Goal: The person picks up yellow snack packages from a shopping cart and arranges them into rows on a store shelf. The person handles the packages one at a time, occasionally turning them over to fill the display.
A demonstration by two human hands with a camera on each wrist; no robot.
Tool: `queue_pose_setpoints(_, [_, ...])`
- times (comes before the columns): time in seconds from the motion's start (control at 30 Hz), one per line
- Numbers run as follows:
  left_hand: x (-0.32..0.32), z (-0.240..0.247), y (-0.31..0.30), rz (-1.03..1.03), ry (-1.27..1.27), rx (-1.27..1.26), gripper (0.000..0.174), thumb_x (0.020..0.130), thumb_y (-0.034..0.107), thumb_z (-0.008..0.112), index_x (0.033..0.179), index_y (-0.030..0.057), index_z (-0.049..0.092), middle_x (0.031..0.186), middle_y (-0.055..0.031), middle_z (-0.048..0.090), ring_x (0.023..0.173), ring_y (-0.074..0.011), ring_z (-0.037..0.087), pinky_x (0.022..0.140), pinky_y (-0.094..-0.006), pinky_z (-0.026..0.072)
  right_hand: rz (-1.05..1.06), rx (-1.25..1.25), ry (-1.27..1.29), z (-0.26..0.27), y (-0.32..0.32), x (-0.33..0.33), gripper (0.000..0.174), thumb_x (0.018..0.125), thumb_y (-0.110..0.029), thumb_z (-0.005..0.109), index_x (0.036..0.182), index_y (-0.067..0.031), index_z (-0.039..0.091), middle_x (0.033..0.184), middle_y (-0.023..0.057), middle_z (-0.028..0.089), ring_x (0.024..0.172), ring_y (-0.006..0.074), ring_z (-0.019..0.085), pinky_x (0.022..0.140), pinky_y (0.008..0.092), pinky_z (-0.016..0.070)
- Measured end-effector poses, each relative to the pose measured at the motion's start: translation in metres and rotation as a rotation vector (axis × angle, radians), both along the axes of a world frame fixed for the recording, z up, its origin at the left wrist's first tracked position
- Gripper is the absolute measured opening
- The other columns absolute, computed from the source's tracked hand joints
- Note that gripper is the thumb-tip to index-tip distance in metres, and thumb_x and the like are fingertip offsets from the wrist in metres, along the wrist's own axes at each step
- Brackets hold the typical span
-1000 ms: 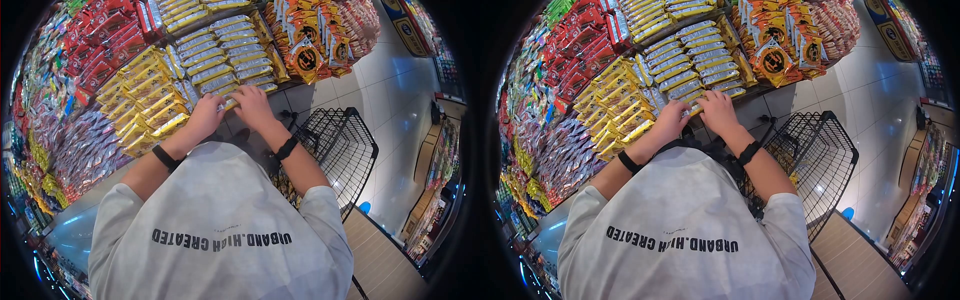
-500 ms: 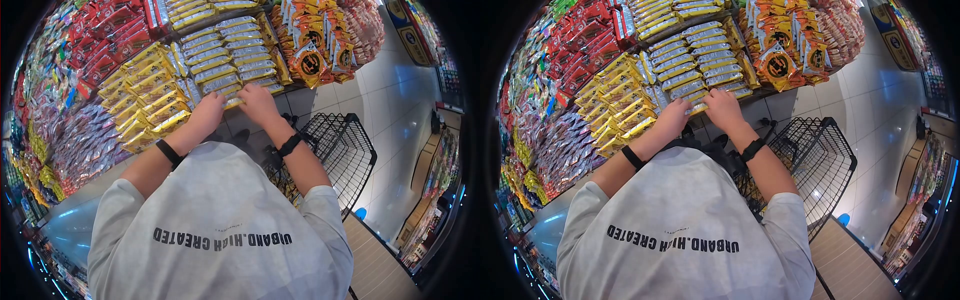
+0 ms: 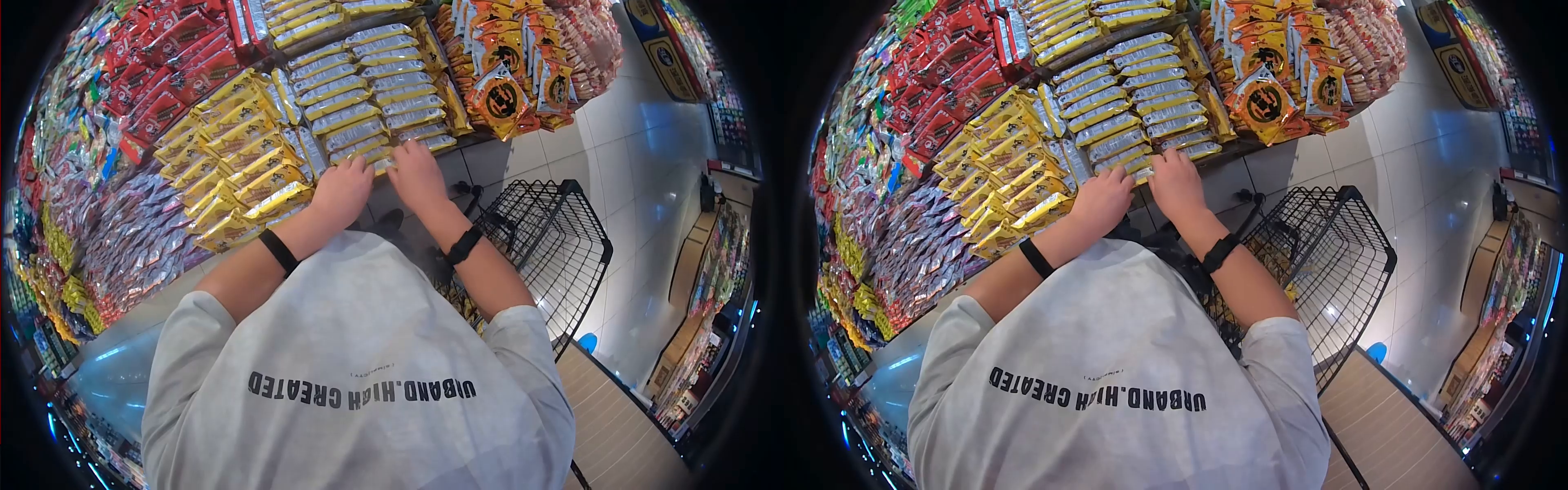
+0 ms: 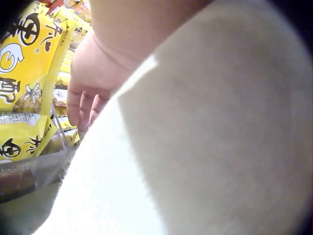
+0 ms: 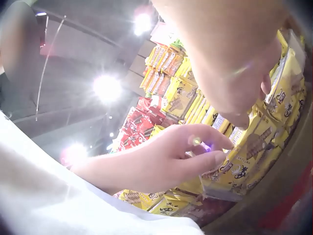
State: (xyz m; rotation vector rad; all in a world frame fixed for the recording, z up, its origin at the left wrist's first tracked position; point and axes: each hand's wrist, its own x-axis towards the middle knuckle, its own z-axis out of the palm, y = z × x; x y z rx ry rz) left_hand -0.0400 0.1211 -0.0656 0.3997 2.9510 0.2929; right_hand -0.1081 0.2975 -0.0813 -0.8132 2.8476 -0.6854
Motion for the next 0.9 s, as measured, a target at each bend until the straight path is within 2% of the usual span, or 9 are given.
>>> queue_pose_setpoints(0.1, [0.001, 0.0, 0.0, 0.002, -0.024, 0.012, 0.029, 0.086, 0.026, 0.074, 0.105, 0.0055, 0.065, 0.108, -0.0104, 0.06, 0.103, -0.0291, 0.064, 0.077, -0.041, 0.0588, 0.03, -0.014, 0.074, -0.017, -0.005, 0.0, 0.017, 0.082, -0.015, 0.074, 0.093, -0.0055, 0.065, 0.1, 0.0119, 0.06, 0.101, 0.0323, 0.06, 0.09, 0.0437, 0.0517])
queue_pose_setpoints(0.17, [0.001, -0.001, 0.001, 0.012, -0.046, 0.019, 0.033, 0.086, 0.028, 0.074, 0.106, 0.0048, 0.065, 0.109, -0.0113, 0.061, 0.105, -0.0295, 0.064, 0.078, -0.0406, 0.0588, 0.058, 0.09, 0.12, -0.022, -0.008, -0.001, 0.012, 0.082, -0.016, 0.073, 0.087, -0.006, 0.067, 0.094, 0.0099, 0.062, 0.099, 0.0303, 0.061, 0.089, 0.0428, 0.0514])
queue_pose_setpoints(0.3, [0.001, 0.006, 0.005, 0.032, -0.153, -0.006, 0.037, 0.086, 0.03, 0.074, 0.109, 0.0029, 0.065, 0.112, -0.0133, 0.061, 0.108, -0.0305, 0.064, 0.081, -0.041, 0.0582, 0.063, 0.098, 0.181, -0.019, -0.007, -0.001, 0.013, 0.084, -0.02, 0.072, 0.085, -0.0067, 0.071, 0.092, 0.0087, 0.063, 0.097, 0.0287, 0.062, 0.088, 0.0412, 0.0509])
queue_pose_setpoints(0.5, [0.001, 0.003, 0.012, -0.006, -0.072, 0.085, 0.041, 0.086, 0.03, 0.074, 0.113, 0.0012, 0.063, 0.115, -0.0143, 0.059, 0.111, -0.0322, 0.063, 0.089, -0.0427, 0.0554, 0.135, 0.103, 0.142, -0.012, 0.001, 0.001, 0.02, 0.087, -0.023, 0.071, 0.096, -0.006, 0.075, 0.098, 0.011, 0.066, 0.097, 0.0304, 0.064, 0.089, 0.0412, 0.0512])
queue_pose_setpoints(0.57, [0.002, 0.0, 0.015, -0.026, -0.066, 0.102, 0.042, 0.087, 0.03, 0.074, 0.115, 0.001, 0.063, 0.116, -0.0143, 0.059, 0.112, -0.0326, 0.062, 0.09, -0.043, 0.0547, 0.243, -0.116, -0.091, -0.023, 0.019, -0.013, 0.021, 0.089, -0.02, 0.069, 0.101, -0.004, 0.075, 0.105, 0.0129, 0.069, 0.103, 0.0316, 0.066, 0.092, 0.0423, 0.0526])
queue_pose_setpoints(0.6, [0.002, -0.002, 0.015, -0.012, -0.098, 0.1, 0.044, 0.087, 0.03, 0.073, 0.118, 0.0008, 0.062, 0.117, -0.0143, 0.058, 0.114, -0.0328, 0.061, 0.091, -0.0433, 0.0546, 0.235, -0.116, -0.091, -0.012, 0.031, -0.014, 0.021, 0.089, -0.02, 0.069, 0.101, -0.004, 0.075, 0.105, 0.0129, 0.069, 0.103, 0.0316, 0.066, 0.092, 0.0423, 0.0526])
queue_pose_setpoints(0.67, [0.002, -0.003, 0.015, -0.007, -0.133, 0.098, 0.047, 0.087, 0.03, 0.073, 0.121, 0.0005, 0.061, 0.118, -0.0143, 0.058, 0.115, -0.0331, 0.06, 0.092, -0.0436, 0.0546, 0.05, -0.437, -0.142, 0.035, 0.058, -0.015, 0.02, 0.091, -0.015, 0.067, 0.105, -0.0019, 0.073, 0.112, 0.0144, 0.07, 0.105, 0.0329, 0.068, 0.093, 0.0392, 0.0537])
queue_pose_setpoints(0.77, [-0.001, -0.001, 0.017, 0.006, -0.15, 0.12, 0.051, 0.087, 0.03, 0.073, 0.125, -0.0003, 0.059, 0.121, -0.0147, 0.057, 0.117, -0.0344, 0.059, 0.094, -0.0439, 0.0543, -0.213, -0.565, -0.142, 0.084, 0.118, -0.001, 0.017, 0.097, -0.011, 0.064, 0.107, -0.0006, 0.072, 0.108, 0.0127, 0.072, 0.101, 0.0263, 0.069, 0.09, 0.0323, 0.0541])
queue_pose_setpoints(0.9, [-0.004, 0.001, 0.019, 0.022, -0.169, 0.065, 0.054, 0.087, 0.031, 0.074, 0.128, -0.0012, 0.058, 0.124, -0.0175, 0.057, 0.117, -0.0365, 0.059, 0.095, -0.0442, 0.0537, -0.619, -0.823, -0.062, 0.092, 0.228, 0.04, 0.019, 0.103, -0.013, 0.059, 0.108, 0.0007, 0.072, 0.1, 0.0076, 0.072, 0.095, 0.0164, 0.068, 0.088, 0.0308, 0.0549])
